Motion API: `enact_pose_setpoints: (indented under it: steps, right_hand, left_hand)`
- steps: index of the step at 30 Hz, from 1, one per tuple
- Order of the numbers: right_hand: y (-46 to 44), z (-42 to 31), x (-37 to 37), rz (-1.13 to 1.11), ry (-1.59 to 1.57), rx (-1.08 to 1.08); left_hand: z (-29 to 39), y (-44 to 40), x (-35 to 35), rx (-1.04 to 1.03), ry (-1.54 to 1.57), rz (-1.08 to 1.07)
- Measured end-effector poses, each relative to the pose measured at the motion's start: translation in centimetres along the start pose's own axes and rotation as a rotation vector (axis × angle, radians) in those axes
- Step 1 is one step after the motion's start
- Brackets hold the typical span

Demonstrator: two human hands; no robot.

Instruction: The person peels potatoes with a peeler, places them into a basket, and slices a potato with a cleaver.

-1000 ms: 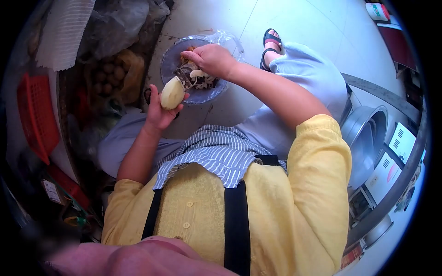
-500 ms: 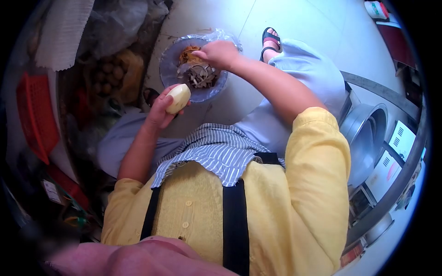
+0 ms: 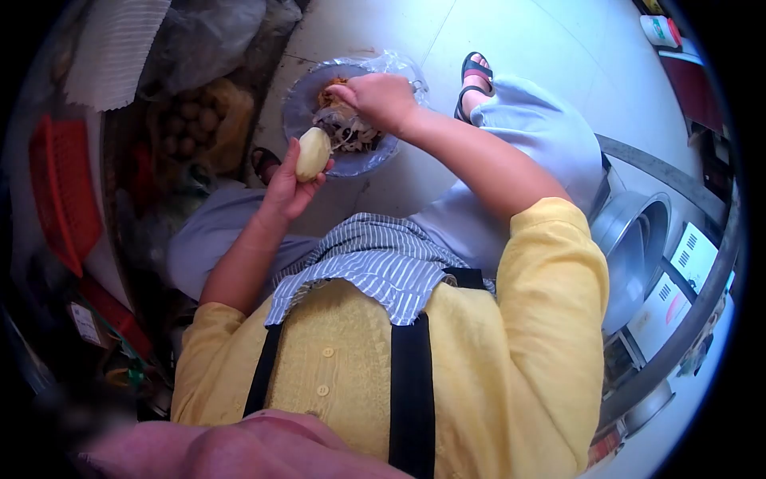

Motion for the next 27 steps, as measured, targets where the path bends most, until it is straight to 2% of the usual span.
enact_pose_setpoints:
  steps: [3, 4, 8, 9, 11, 13, 15, 19, 21, 22, 23, 25, 27]
  right_hand:
    - [0.5, -0.1, 0.5, -0.011, -0.050, -0.028]
    - [0.8, -0.7, -0.1, 0.065, -0.108, 0.068]
    - [0.3, 0.9, -1.1, 0.109, -0.041, 0.046]
    - [0.1, 1.7, -0.7, 0.115, -0.040, 0.047]
    - [-0.9, 2.4, 1.6, 0.081, -0.080, -0.090]
    - [-0.6, 1.0, 2.9, 0.104, -0.168, -0.087]
    - [-0.2, 0.2, 3.5, 0.046, -0.403, -0.028]
    - [1.2, 3.5, 1.0, -0.007, -0.152, -0.052]
    - [2.3, 9.4, -1.4, -0.334, -0.172, -0.454]
    - [2.8, 10.0, -1.1, -0.404, -0.319, -0.516]
    - [3.6, 10.0, 0.2, -0.431, -0.309, -0.525]
    - [5.4, 11.3, 2.9, -0.751, -0.213, -0.706]
    - [6.5, 15.5, 2.5, -0.809, -0.107, -0.668]
  left_hand:
    - [0.2, -0.1, 0.3, 0.050, 0.089, 0.004]
    - [0.1, -0.1, 0.2, 0.065, 0.132, -0.017]
    - [-0.4, 0.4, -0.5, 0.136, 0.107, -0.037]
    - [-0.2, 0.5, -0.5, 0.118, 0.072, -0.017]
    - [0.6, 0.6, -0.6, 0.086, 0.040, 0.000]
    - [1.2, 1.0, -0.6, -0.019, 0.029, 0.066]
    - [1.5, 1.1, -0.2, -0.034, 0.074, 0.082]
    - [2.1, 1.0, 0.7, -0.094, 0.132, 0.130]
    - [2.9, 1.3, 0.4, -0.101, 0.164, 0.119]
    - [3.2, 1.7, 0.2, -0.126, 0.174, 0.105]
    - [3.3, 2.6, 0.1, -0.141, 0.182, 0.108]
    - [3.9, 2.9, -0.3, -0.136, 0.211, 0.105]
    - [4.5, 3.4, -1.2, -0.155, 0.198, 0.063]
Point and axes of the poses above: each hand's wrist, its own y-axis away from the middle knuckle, its own x-axis out of the back of the hand, z = x × y, the point moved 4 cm from there along -y, towards the middle knuckle, and after that the axes turned 2 degrees about -y, right-handed, at the moved point
